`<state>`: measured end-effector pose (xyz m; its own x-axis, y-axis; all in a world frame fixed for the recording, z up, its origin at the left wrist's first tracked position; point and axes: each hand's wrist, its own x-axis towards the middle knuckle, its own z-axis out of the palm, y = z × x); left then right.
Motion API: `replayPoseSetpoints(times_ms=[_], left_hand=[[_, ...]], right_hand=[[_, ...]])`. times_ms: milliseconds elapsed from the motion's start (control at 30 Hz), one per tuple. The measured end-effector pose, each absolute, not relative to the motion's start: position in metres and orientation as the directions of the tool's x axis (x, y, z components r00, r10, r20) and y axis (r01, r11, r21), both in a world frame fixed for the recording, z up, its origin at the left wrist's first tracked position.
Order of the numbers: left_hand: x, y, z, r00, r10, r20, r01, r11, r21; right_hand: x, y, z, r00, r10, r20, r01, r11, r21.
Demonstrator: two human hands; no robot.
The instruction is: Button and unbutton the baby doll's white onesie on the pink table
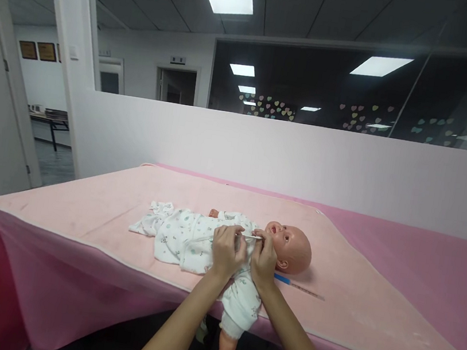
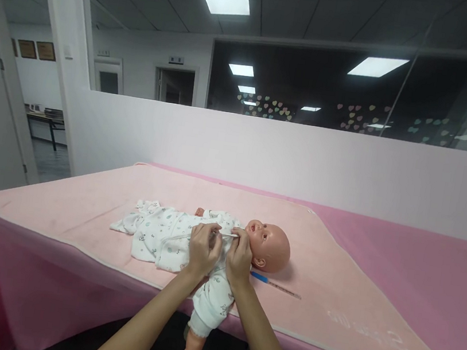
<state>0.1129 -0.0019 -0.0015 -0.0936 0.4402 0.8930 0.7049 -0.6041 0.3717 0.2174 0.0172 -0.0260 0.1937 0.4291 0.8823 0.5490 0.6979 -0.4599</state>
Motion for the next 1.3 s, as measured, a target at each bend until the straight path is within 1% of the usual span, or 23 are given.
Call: replayPoseSetpoints(times_ms=[167, 300, 400, 467, 533, 600, 733, 967, 1300], left_hand=[[0.107, -0.005, 0.0, -0.153, 0.498, 0.854, 0.739, -0.516, 0.433], [0.105, -0.008, 0.002, -0.193, 0.531, 0.825, 0.777, -0.43, 0.459], [0.105, -0.008, 0.001, -0.202, 0.54, 0.817, 0.764, -0.435, 0.476], [0.104, -0.008, 0.001, -0.204, 0.543, 0.815, 0.741, -0.458, 0.49], [0.104, -0.008, 0.0, -0.201, 0.546, 0.813, 0.715, -0.485, 0.503], [0.103, -0.008, -0.001, -0.2, 0.55, 0.811, 0.687, -0.512, 0.517], [0.103, -0.006, -0.003, -0.218, 0.573, 0.79, 0.634, -0.532, 0.561], [0.103, -0.005, -0.004, -0.236, 0.611, 0.756, 0.59, -0.528, 0.611], [0.103, -0.007, -0.002, -0.233, 0.612, 0.755, 0.603, -0.518, 0.606]], right_hand=[[0.219, 0.017, -0.026, 0.113, 0.37, 0.922, 0.601, 0.714, -0.36], [0.217, 0.014, -0.023, 0.084, 0.33, 0.94, 0.609, 0.73, -0.31], [0.212, 0.009, -0.018, 0.021, 0.289, 0.957, 0.621, 0.747, -0.239], [0.208, 0.004, -0.014, -0.07, 0.271, 0.96, 0.615, 0.769, -0.173], [0.206, 0.001, -0.011, -0.157, 0.284, 0.946, 0.597, 0.79, -0.138], [0.204, -0.001, -0.01, -0.198, 0.32, 0.927, 0.585, 0.797, -0.15], [0.206, 0.0, -0.01, -0.198, 0.365, 0.91, 0.596, 0.781, -0.184], [0.209, 0.004, -0.012, -0.246, 0.334, 0.91, 0.642, 0.76, -0.105], [0.209, 0.005, -0.014, -0.258, 0.332, 0.907, 0.644, 0.759, -0.094]])
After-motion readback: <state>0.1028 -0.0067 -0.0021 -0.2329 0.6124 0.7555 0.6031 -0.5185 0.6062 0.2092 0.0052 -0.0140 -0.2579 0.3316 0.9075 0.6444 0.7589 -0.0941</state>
